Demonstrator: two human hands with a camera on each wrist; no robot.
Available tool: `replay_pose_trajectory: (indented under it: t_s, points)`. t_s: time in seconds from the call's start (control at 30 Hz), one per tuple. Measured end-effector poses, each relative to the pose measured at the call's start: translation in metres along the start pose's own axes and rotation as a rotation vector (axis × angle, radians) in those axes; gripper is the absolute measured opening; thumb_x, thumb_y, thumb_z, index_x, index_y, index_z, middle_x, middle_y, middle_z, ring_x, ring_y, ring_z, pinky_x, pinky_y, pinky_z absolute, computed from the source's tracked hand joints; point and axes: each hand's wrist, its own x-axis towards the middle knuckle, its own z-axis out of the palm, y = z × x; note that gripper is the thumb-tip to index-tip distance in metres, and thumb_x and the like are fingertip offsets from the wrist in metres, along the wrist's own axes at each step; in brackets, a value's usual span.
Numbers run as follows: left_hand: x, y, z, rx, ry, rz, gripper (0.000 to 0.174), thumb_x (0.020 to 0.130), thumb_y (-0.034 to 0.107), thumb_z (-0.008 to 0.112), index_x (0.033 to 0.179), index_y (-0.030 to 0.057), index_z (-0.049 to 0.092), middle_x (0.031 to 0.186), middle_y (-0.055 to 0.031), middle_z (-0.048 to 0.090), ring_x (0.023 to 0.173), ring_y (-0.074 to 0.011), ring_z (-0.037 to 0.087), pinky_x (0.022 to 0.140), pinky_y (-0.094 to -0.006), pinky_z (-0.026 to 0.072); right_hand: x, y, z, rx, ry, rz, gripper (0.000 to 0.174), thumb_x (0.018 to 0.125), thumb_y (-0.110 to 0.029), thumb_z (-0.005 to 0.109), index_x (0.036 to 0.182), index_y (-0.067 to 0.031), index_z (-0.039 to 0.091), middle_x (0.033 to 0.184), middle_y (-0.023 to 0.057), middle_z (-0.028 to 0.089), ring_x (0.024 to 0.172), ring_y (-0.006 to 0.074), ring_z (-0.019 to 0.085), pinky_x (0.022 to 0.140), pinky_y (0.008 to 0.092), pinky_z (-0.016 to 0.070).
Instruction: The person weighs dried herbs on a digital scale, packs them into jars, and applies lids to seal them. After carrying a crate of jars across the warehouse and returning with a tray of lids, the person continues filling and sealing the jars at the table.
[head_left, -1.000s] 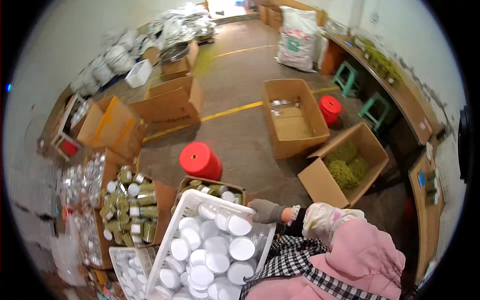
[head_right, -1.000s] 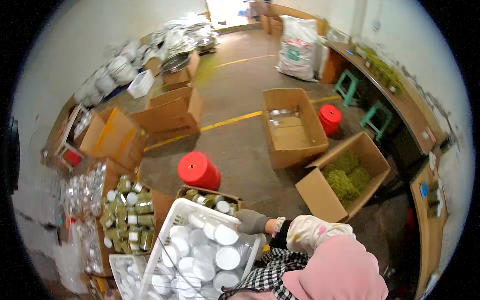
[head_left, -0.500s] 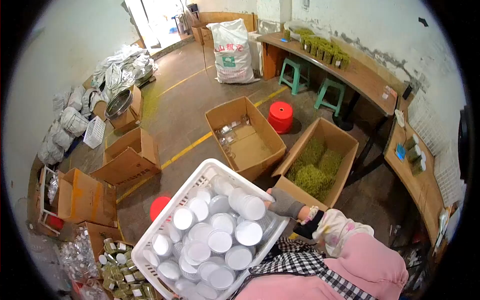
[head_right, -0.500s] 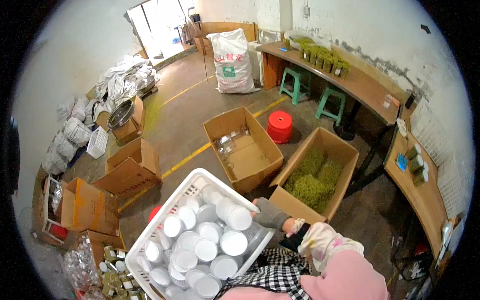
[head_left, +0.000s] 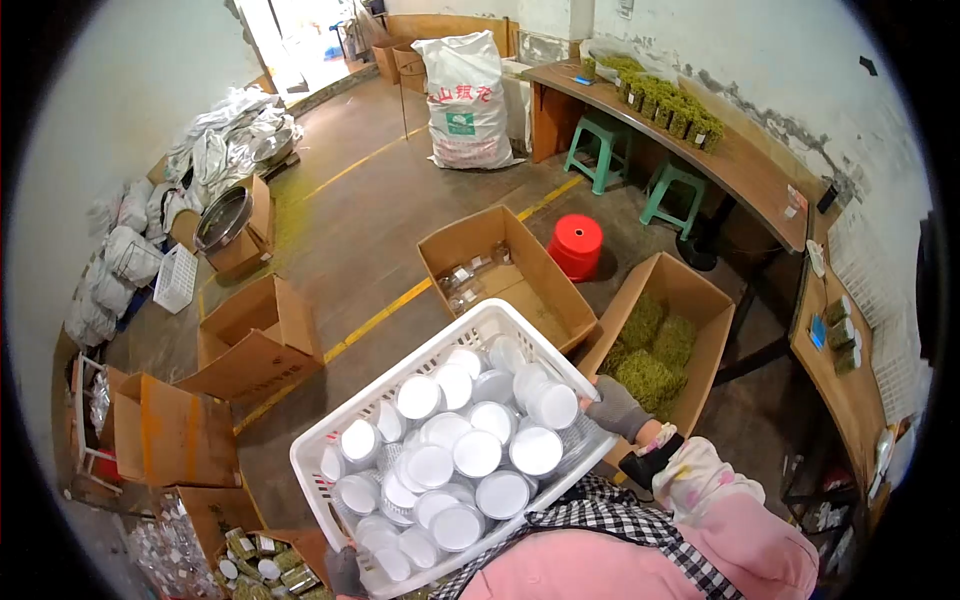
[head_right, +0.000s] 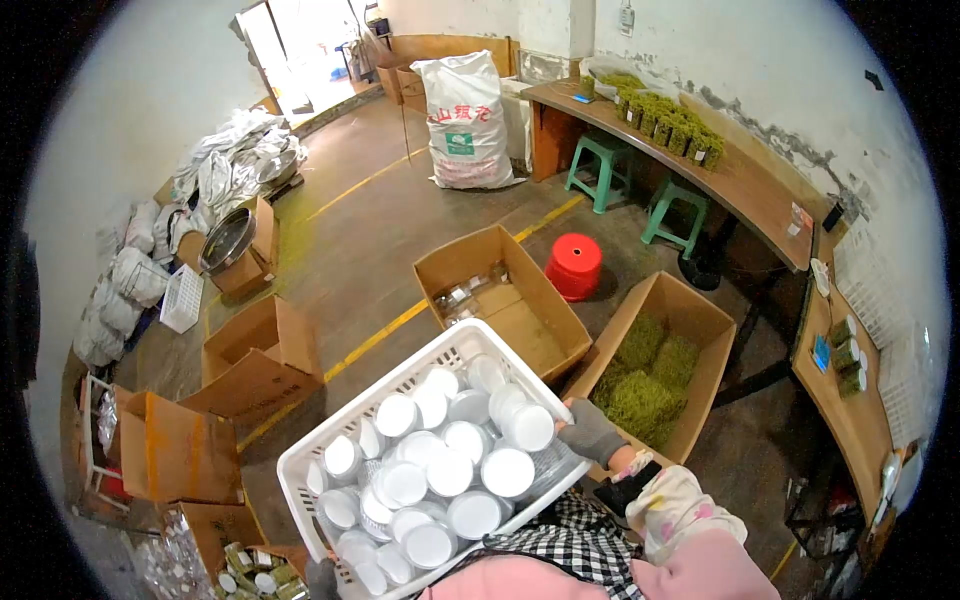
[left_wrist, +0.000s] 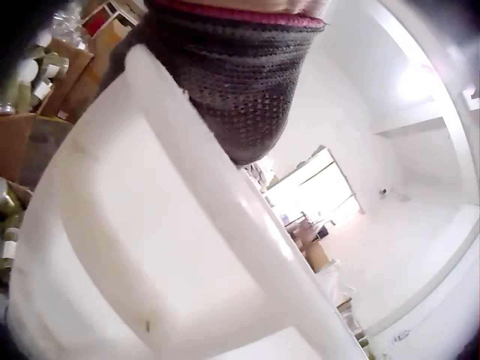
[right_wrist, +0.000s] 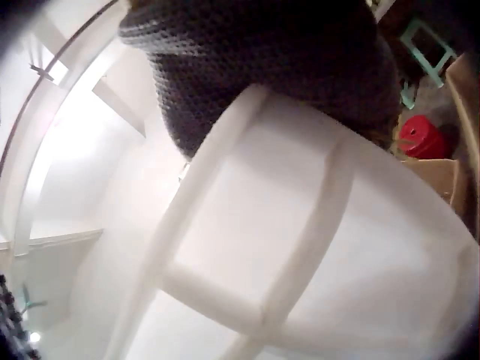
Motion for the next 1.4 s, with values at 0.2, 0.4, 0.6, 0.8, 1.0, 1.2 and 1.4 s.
replay_pose_trajectory:
  t_s: [0.2,0.4,0.6,0.8,1.0,1.2,1.4]
  points:
    - [-0.041,0.171,0.103,-0.283,0.011,-0.032,0.044,0.096,0.032,0.066,0.124,-0.0001,0.057,0.107,-0.0127,0.064,0.093,-0.0235,0.064,0.077,-0.0360,0.0528,0.134,-0.051,-0.010,-0.062,-0.015,-0.204,0.030,0.084,-0.022,0.067,0.102,0.0008,0.062,0.099,0.0253,0.064,0.094,0.0414,0.063,0.084,0.0441,0.0495]
    - [0.047,0.210,0.109,-0.278,0.100,-0.097,0.044,0.096,0.032,0.066,0.125,0.0001,0.057,0.107,-0.0130,0.065,0.092,-0.0236,0.064,0.077,-0.0364,0.0527,0.234,-0.143,0.036,-0.055,-0.100,-0.325,0.028,0.083,-0.023,0.066,0.101,-0.0014,0.063,0.094,0.0248,0.066,0.090,0.0411,0.065,0.083,0.0447,0.0507]
    - [0.191,0.249,0.091,-0.312,0.109,-0.099,0.044,0.096,0.032,0.066,0.125,0.0002,0.057,0.107,-0.0132,0.065,0.092,-0.0237,0.064,0.077,-0.0368,0.0527,0.344,-0.223,0.130,-0.132,-0.221,-0.380,0.029,0.084,-0.023,0.066,0.104,-0.0017,0.064,0.099,0.0241,0.066,0.096,0.0397,0.064,0.086,0.0438,0.0505]
    - [0.392,0.340,0.078,-0.257,0.018,-0.094,0.044,0.096,0.032,0.066,0.125,0.0004,0.057,0.107,-0.0135,0.065,0.092,-0.0238,0.064,0.076,-0.0372,0.0526,0.467,-0.301,0.217,-0.079,-0.298,-0.250,0.033,0.084,-0.022,0.065,0.109,-0.0014,0.062,0.109,0.0243,0.061,0.106,0.0393,0.060,0.093,0.0426,0.0477]
    - [0.551,0.433,0.115,-0.152,-0.154,-0.068,0.044,0.096,0.032,0.066,0.125,0.0005,0.057,0.107,-0.0138,0.065,0.091,-0.0240,0.064,0.076,-0.0376,0.0526,0.547,-0.312,0.232,-0.082,-0.182,-0.101,0.032,0.082,-0.023,0.064,0.105,-0.0011,0.064,0.109,0.0246,0.063,0.105,0.0393,0.062,0.091,0.0432,0.0490]
    - [0.679,0.515,0.188,-0.099,-0.265,-0.067,0.044,0.096,0.032,0.066,0.125,0.0007,0.057,0.107,-0.0140,0.065,0.091,-0.0241,0.064,0.076,-0.0380,0.0526,0.657,-0.323,0.215,-0.075,-0.010,-0.052,0.035,0.078,-0.022,0.065,0.105,-0.0004,0.065,0.103,0.0260,0.066,0.103,0.0414,0.063,0.091,0.0450,0.0495]
    - [0.769,0.615,0.250,-0.102,-0.272,-0.073,0.044,0.096,0.032,0.066,0.125,0.0008,0.057,0.107,-0.0143,0.066,0.091,-0.0242,0.064,0.076,-0.0384,0.0525,0.797,-0.381,0.179,-0.095,0.016,-0.046,0.035,0.081,-0.023,0.064,0.106,0.0012,0.064,0.108,0.0273,0.064,0.108,0.0432,0.060,0.094,0.0460,0.0480]
